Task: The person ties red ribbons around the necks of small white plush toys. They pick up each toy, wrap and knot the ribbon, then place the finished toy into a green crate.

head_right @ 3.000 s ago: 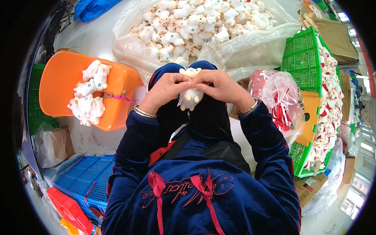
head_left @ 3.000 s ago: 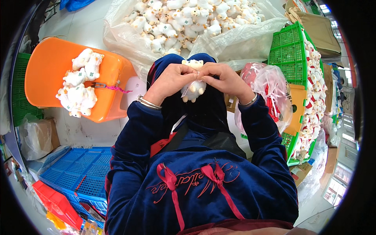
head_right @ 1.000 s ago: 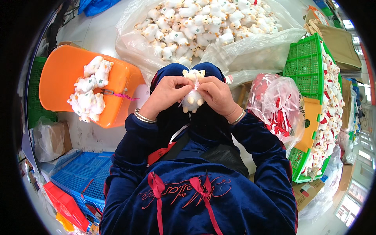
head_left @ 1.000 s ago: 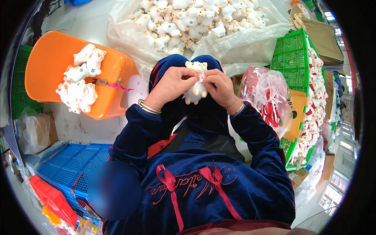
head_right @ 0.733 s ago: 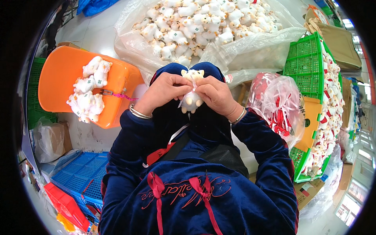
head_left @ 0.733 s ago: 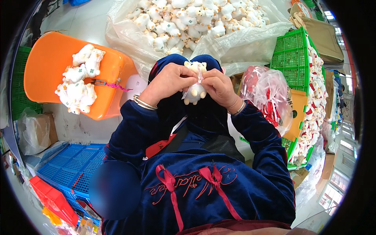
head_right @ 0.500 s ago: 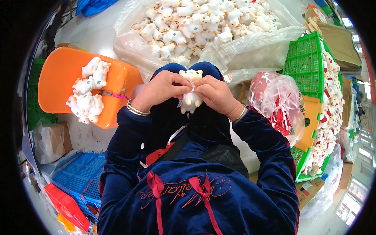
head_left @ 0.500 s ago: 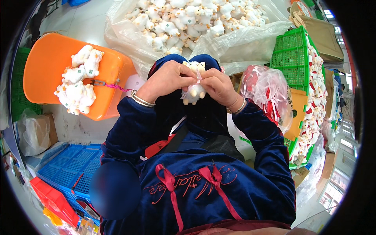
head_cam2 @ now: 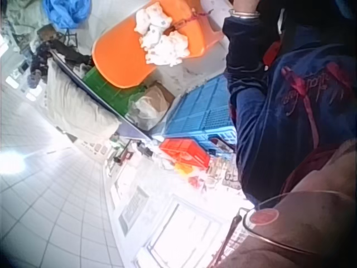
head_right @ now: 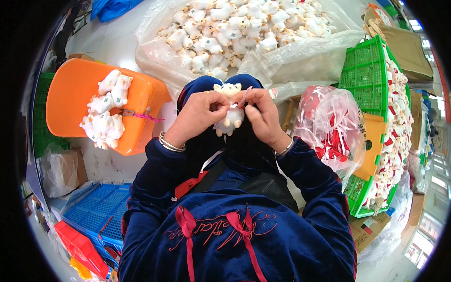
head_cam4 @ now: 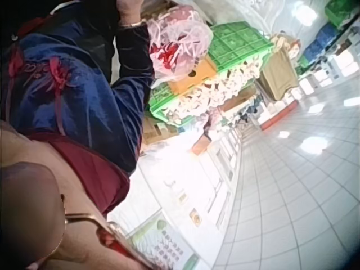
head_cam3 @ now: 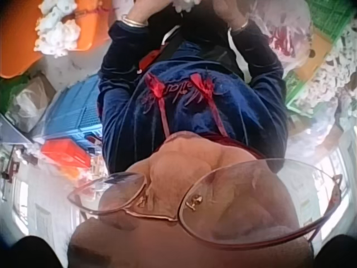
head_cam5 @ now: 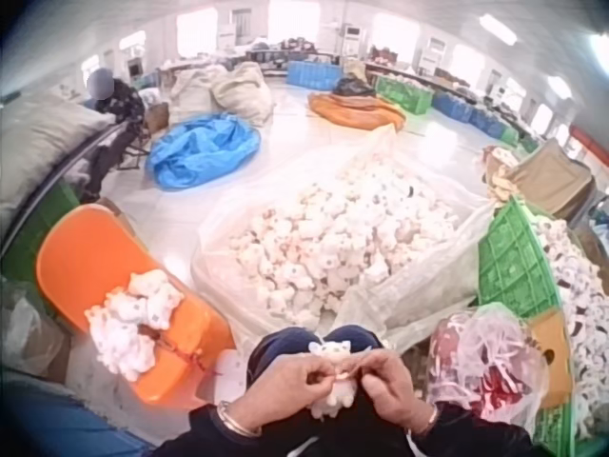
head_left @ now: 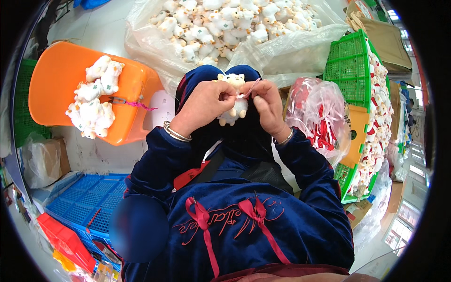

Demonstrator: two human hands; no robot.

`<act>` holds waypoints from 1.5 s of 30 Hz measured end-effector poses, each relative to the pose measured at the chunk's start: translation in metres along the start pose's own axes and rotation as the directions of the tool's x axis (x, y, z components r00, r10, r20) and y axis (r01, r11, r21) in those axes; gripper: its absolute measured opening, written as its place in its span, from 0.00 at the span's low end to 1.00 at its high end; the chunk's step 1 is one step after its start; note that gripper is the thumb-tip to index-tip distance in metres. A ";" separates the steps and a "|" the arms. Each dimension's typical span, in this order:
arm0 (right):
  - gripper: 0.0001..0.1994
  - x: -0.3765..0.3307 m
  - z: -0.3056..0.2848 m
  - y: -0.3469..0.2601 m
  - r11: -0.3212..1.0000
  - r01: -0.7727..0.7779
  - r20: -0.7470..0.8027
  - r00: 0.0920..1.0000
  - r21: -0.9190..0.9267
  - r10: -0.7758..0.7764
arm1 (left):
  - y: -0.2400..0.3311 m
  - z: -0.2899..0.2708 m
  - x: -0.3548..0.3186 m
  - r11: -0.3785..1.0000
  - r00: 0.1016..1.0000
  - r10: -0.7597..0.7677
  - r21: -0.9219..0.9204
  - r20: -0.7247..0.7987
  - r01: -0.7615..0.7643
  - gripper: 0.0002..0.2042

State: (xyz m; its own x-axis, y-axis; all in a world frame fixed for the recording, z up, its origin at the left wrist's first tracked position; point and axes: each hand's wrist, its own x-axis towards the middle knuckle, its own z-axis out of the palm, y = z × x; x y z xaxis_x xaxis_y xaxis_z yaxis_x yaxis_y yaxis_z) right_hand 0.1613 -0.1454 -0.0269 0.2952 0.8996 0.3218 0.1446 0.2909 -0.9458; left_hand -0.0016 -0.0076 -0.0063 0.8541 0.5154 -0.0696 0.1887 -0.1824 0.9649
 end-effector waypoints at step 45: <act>0.08 0.004 -0.006 -0.022 0.879 -0.295 0.008 0.947 -0.376 0.321 | -0.003 0.027 -0.018 0.995 0.966 -0.009 -0.094 -0.257 -0.016 0.11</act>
State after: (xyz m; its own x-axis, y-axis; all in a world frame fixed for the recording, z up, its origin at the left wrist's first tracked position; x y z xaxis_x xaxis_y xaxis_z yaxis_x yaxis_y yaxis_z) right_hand 0.1648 -0.1507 -0.0042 0.3184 0.9480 0.0009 0.3952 -0.1318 -0.9091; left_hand -0.0044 -0.0394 -0.0148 0.6995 0.7145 -0.0108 0.1290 -0.1114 0.9854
